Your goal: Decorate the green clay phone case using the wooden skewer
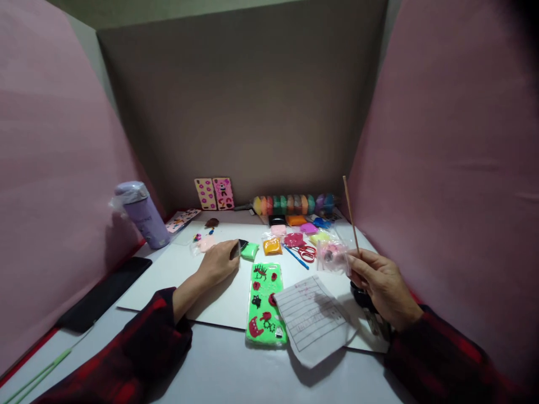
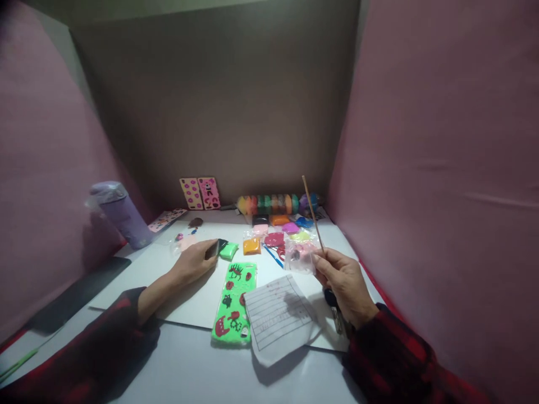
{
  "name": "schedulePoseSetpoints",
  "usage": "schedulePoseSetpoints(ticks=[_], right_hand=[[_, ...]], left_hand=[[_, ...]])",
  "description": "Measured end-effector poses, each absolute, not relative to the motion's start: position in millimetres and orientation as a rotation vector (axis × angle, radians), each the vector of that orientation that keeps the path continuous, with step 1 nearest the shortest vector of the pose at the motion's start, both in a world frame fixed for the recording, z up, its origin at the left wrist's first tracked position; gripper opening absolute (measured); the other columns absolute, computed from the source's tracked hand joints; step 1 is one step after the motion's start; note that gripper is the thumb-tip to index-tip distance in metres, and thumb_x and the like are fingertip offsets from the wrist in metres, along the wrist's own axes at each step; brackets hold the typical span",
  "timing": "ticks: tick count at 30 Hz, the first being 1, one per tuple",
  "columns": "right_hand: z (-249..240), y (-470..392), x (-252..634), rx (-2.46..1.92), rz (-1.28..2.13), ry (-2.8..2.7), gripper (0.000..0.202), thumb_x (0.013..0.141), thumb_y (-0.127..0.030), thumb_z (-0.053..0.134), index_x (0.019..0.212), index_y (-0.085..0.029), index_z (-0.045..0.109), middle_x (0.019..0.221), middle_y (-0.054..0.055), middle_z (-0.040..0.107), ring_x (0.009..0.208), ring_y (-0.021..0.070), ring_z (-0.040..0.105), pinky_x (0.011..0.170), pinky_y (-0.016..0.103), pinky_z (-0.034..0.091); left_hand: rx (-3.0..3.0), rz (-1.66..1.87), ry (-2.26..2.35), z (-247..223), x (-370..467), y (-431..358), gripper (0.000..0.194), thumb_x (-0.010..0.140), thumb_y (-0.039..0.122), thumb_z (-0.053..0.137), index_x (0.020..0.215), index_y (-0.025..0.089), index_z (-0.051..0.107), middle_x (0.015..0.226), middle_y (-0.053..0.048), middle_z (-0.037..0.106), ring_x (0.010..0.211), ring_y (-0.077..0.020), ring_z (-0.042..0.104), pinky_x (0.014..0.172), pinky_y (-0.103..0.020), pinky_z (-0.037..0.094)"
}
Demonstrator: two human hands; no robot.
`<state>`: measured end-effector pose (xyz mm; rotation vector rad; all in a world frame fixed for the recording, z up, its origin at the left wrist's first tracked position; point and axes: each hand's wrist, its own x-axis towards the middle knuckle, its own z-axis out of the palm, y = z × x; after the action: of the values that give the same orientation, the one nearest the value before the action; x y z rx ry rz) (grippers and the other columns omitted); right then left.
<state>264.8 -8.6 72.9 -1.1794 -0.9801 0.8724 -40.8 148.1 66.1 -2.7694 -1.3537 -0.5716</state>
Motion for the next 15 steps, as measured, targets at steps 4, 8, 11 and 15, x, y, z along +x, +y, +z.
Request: schedulePoseSetpoints(ticks=[4, 8, 11, 15], right_hand=[[77, -10, 263, -1.17, 0.865, -0.965, 0.025, 0.072, -0.04, 0.068, 0.066, -0.016, 0.059, 0.051, -0.005, 0.036, 0.045, 0.0066, 0.026, 0.041, 0.022, 0.015], [75, -7, 265, -1.164, 0.83, -0.906, 0.023, 0.072, -0.039, 0.068, 0.07, -0.017, 0.06, 0.051, -0.006, 0.036, 0.044, 0.006, 0.026, 0.041, 0.022, 0.015], [73, -4, 268, -1.158, 0.765, -0.85, 0.023, 0.074, -0.039, 0.066, 0.07, -0.017, 0.059, 0.053, -0.005, 0.038, 0.044, 0.0055, 0.026, 0.04, 0.021, 0.015], [75, -2, 269, -1.135, 0.672, -0.775, 0.021, 0.073, -0.036, 0.066, 0.069, -0.016, 0.059, 0.051, -0.006, 0.036, 0.043, 0.0053, 0.026, 0.039, 0.021, 0.014]], left_hand=[[-2.757, -0.518, -1.3, 64, -43, 146, 0.017, 0.083, 0.013, 0.039, 0.087, 0.017, 0.054, 0.08, -0.007, 0.063, 0.072, -0.0204, 0.057, 0.065, -0.03, 0.04], [-2.75, -0.52, -1.239, 64, -44, 150, 0.022, 0.082, 0.01, 0.036, 0.096, 0.016, 0.052, 0.084, -0.009, 0.064, 0.073, -0.0209, 0.059, 0.066, -0.031, 0.042], [-2.725, -0.553, -1.167, 77, -35, 155, 0.033, 0.08, 0.005, 0.034, 0.108, 0.015, 0.049, 0.094, -0.011, 0.065, 0.08, -0.0212, 0.061, 0.07, -0.032, 0.045], [-2.773, -0.489, -1.028, 104, 3, 159, 0.032, 0.086, 0.009, 0.033, 0.114, 0.014, 0.048, 0.091, -0.01, 0.067, 0.078, -0.0206, 0.063, 0.067, -0.03, 0.045]])
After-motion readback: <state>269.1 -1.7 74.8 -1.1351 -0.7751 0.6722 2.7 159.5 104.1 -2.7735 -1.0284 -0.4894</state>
